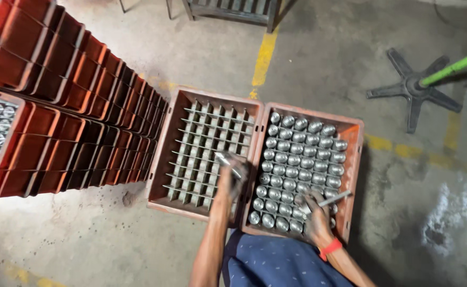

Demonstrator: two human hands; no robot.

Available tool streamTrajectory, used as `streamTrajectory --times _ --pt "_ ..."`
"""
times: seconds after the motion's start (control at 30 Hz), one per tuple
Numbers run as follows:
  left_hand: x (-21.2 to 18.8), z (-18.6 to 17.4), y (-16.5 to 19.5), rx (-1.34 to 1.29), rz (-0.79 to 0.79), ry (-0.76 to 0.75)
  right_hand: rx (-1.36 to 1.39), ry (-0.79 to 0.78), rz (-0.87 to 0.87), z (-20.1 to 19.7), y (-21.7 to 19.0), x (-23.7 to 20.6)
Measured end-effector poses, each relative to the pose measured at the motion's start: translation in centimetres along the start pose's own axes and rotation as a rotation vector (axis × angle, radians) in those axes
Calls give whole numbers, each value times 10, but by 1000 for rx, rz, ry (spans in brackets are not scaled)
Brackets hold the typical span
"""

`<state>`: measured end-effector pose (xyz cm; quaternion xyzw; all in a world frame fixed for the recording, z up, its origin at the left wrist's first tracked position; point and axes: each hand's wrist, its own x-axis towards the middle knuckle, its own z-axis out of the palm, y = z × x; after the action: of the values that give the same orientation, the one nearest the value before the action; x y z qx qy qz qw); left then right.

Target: The person transfers small metal caps from one orange crate to another using a metal tool. They repeatedly pick up caps and place them into the receiving crate, then move the filled crate to a metal table and retrieve another crate to continue the process.

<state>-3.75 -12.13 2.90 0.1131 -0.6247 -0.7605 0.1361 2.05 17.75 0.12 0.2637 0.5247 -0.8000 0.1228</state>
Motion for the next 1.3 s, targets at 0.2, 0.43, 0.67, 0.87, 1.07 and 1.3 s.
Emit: streamTrajectory --times 0.2,0.43,0.67,0.87,1.07,1.3 --pt "-86 59 16 713 -72 -415 47 -142 -80 53 -46 -20" --pt "-114 79 32 527 -478 -754 -4 -295 -132 63 -62 -47" --pt "-113 71 2 351 -688 -941 -20 -376 -16 43 -44 -36" --pt "-69 81 -19 595 -199 -820 357 26 -125 1 -60 11" --pt "33 180 -23 881 309 -718 454 118 -151 -35 -57 17" --pt "65 257 -28 920 697 -661 401 168 -133 -26 -33 -11"
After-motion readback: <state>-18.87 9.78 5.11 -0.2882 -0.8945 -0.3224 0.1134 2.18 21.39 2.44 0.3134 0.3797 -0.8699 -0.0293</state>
